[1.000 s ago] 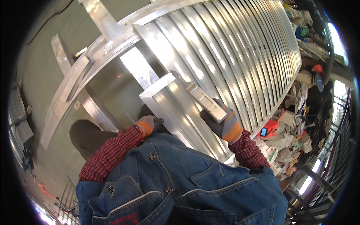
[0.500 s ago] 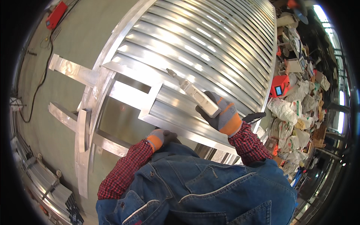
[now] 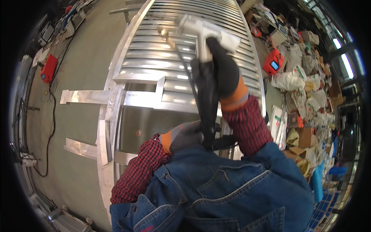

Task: The person welds a metal frame using a handheld welding torch, then grinds the welded joints with an angle grinder. The person positions the torch along seams, creates welds, and smooths the joints on a large curved metal structure.

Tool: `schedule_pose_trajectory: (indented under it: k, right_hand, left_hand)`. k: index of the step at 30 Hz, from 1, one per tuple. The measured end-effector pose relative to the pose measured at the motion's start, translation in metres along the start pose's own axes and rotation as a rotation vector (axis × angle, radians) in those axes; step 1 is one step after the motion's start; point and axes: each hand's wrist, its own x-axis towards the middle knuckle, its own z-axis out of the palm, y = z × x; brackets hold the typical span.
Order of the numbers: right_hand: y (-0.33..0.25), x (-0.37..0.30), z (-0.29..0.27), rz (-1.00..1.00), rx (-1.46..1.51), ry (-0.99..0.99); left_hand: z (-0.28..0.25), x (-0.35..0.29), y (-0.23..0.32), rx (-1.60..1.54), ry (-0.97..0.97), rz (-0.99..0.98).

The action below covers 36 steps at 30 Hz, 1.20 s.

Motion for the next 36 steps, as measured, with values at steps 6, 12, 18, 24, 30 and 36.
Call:
schedule_pose_trajectory:
  k: [6, 12, 18, 24, 30, 36]
  right_hand:
    - [0.005, 0.01, -0.005, 0.163, 0.154, -0.171]
    - [0.052, 0.005, -0.058, 0.158, 0.345, 0.009]
    - [0.047, 0.064, -0.082, 0.092, 0.552, 0.04]
    - [0.041, 0.113, -0.015, 0.047, 0.639, -0.22]
    - [0.037, 0.09, 0.094, -0.201, 0.361, -0.243]
    - [0.041, 0.002, 0.223, -0.313, 0.404, -0.198]
  left_hand:
    - [0.05, -0.036, 0.042, -0.408, 0.136, -0.037]
    - [0.05, -0.019, 0.033, -0.496, 0.081, -0.118]
    - [-0.022, 0.021, 0.056, -0.558, 0.32, -0.268]
    - [-0.091, -0.02, 0.157, -0.314, 0.429, -0.343]
    - [-0.137, -0.121, 0.224, -0.026, 0.473, -0.221]
    - [-0.146, -0.265, 0.308, 0.653, 0.482, -0.055]
